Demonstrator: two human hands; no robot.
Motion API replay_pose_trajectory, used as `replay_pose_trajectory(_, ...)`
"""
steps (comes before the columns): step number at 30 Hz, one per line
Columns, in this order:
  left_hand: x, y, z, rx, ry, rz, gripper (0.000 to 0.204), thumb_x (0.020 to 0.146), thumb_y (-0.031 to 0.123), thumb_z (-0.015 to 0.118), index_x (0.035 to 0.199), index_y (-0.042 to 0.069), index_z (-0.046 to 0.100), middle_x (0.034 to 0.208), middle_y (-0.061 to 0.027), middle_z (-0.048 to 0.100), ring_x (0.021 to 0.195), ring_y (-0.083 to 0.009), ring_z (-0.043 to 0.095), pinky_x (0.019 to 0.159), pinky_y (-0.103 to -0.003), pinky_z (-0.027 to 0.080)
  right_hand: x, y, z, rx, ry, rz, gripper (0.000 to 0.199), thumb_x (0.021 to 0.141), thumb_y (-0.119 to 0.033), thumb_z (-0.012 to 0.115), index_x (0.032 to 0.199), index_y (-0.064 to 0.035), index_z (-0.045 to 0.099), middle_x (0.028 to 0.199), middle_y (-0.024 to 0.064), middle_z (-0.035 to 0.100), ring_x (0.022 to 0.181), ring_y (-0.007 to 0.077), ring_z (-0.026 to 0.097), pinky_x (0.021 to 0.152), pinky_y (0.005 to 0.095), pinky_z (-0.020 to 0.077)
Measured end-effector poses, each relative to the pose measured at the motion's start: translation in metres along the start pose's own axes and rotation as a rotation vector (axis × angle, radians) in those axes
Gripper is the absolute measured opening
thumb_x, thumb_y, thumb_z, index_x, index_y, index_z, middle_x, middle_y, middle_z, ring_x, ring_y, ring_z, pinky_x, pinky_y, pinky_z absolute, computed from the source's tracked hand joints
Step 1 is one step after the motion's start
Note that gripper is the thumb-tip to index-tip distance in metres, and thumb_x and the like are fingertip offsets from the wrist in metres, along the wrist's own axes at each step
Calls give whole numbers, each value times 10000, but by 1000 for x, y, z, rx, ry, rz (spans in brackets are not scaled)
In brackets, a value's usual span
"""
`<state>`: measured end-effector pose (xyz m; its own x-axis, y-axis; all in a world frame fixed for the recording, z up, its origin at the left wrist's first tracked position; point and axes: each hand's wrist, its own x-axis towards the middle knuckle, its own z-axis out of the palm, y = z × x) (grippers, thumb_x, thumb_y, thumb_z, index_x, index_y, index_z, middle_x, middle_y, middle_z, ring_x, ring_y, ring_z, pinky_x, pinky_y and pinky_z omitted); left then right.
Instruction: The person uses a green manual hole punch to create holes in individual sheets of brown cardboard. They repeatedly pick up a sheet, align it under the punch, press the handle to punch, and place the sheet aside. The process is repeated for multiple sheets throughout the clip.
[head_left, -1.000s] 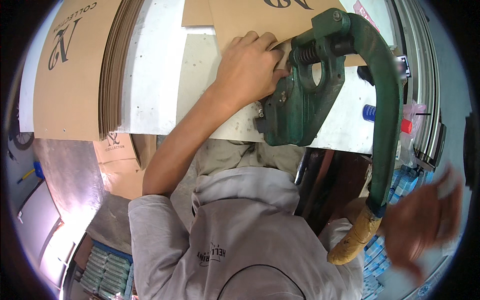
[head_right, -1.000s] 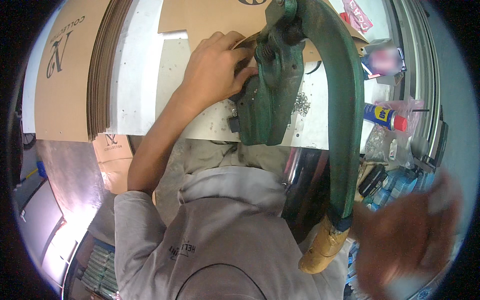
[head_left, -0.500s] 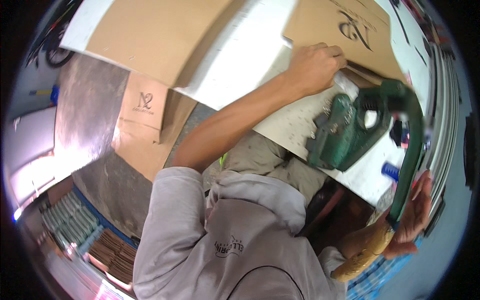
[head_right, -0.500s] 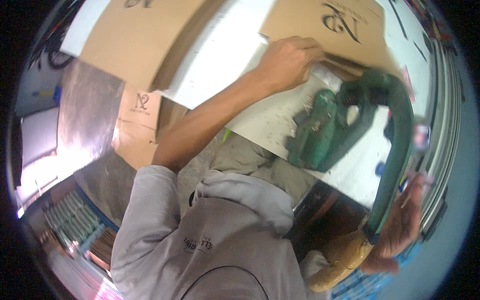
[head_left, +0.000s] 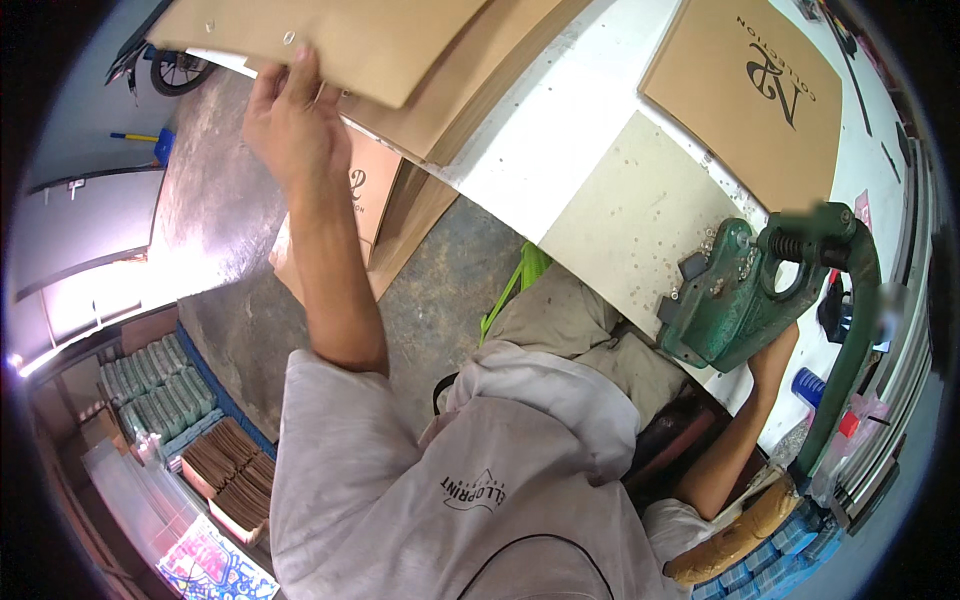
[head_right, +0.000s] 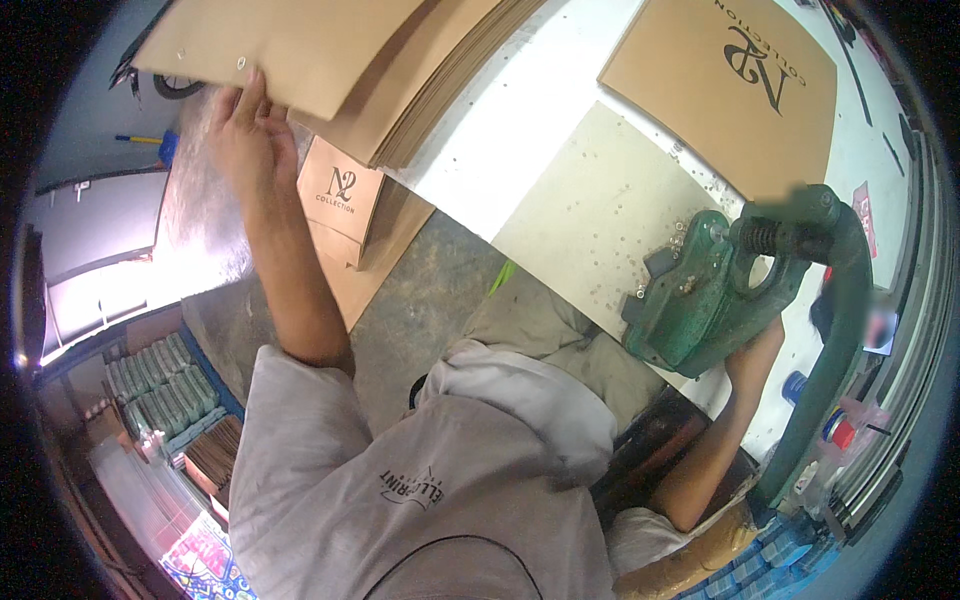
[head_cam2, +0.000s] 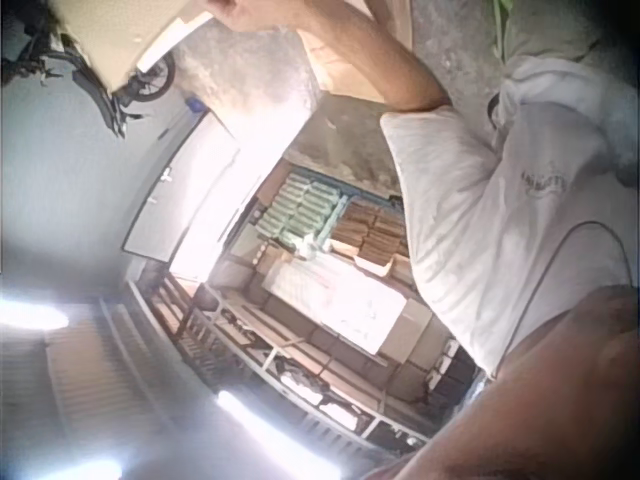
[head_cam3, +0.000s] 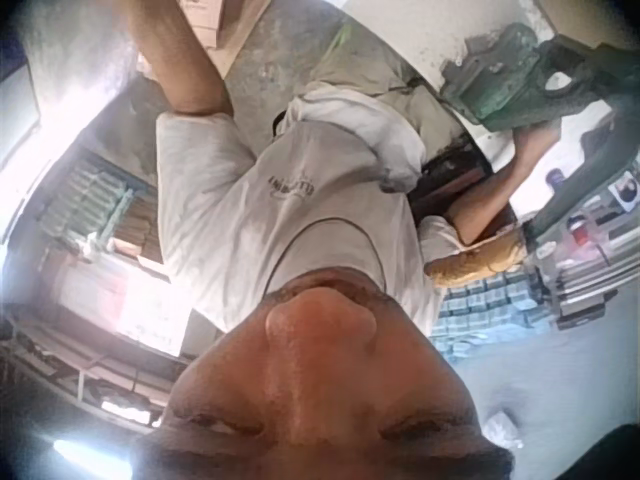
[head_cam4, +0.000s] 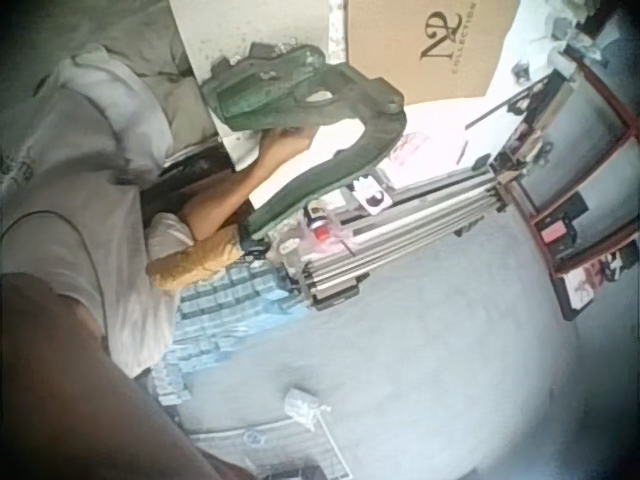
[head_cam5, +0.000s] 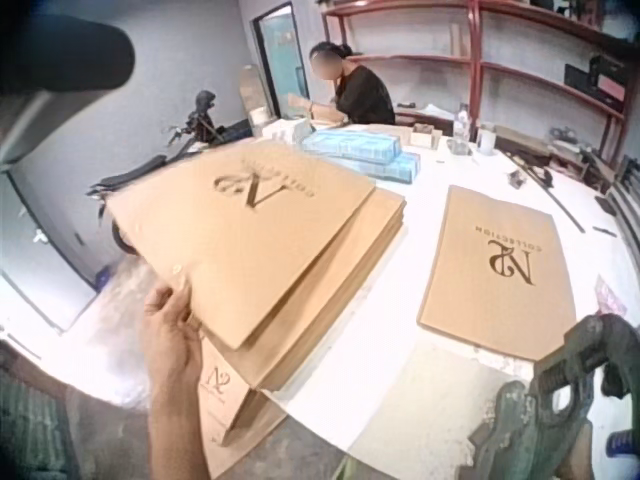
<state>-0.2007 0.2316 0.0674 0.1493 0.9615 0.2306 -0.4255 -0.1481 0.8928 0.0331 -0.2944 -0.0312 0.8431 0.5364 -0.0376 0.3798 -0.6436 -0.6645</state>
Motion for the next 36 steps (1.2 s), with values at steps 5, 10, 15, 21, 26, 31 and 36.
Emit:
replay_pose_trajectory(5, -1, -17, -71, 176, 10, -278, 140, 970, 33, 692, 1082, -33, 639, 1011, -103, 676, 907, -201, 685, 801, -323, 595, 0, -6, 3, -32, -73, -7, 437, 803, -26, 736, 1229, 23, 652, 1155, 204, 728, 1063, 345, 689, 955, 415, 512)
replay_pose_trajectory(10, 5, -28, -104, 708, 144, -14, 479, 885, 324, 853, 1113, -23, 616, 1058, -101, 621, 827, -167, 624, 764, -275, 558, -2, 15, 2, -98, -27, -78, 426, 764, 21, 652, 1190, 17, 639, 1168, 247, 679, 1077, 436, 643, 945, 449, 502)
replay_pose_trajectory(15, -74, -16, 19, 607, 62, 630, 153, 947, 12, 725, 1031, -40, 608, 955, -116, 658, 842, -175, 643, 758, -275, 557, 9, -19, -2, -42, -53, -29, 402, 755, 18, 725, 1145, 72, 643, 1108, 250, 714, 1031, 375, 692, 942, 418, 517)
replay_pose_trajectory(21, -158, -112, 192, 479, -1068, 744, 305, 816, 183, 836, 1067, 68, 704, 1192, -122, 689, 1172, -328, 630, 994, -473, 490, 15, -20, -5, 351, 139, 99, 238, 892, -68, 745, 1101, 33, 690, 1057, 80, 714, 972, 135, 648, 857, 309, 510)
replay_pose_trajectory(26, -140, -175, 247, 766, -1563, 812, 567, 824, 340, 829, 1307, 91, 664, 1481, -109, 587, 1453, -366, 450, 1174, -543, 378, 46, -41, 27, 361, 185, -104, 263, 970, -162, 734, 1169, -2, 674, 1123, 62, 675, 971, 149, 634, 832, 296, 517)
replay_pose_trajectory(31, -120, -177, 254, 761, -1771, 550, 532, 878, 348, 781, 1314, 82, 632, 1413, -132, 635, 1373, -369, 540, 1110, -513, 467, 47, -28, 39, 612, 0, -23, 334, 953, -132, 737, 1250, -19, 636, 1165, 73, 658, 997, 178, 647, 841, 310, 542)
replay_pose_trajectory(36, -132, -162, 240, 822, -1629, 652, 291, 915, 153, 664, 1194, 110, 596, 1331, -107, 680, 1186, -346, 653, 828, -467, 597, 47, -64, 23, 518, 143, 93, 240, 991, -186, 663, 1140, 1, 675, 1028, 90, 704, 885, 194, 686, 780, 322, 561)
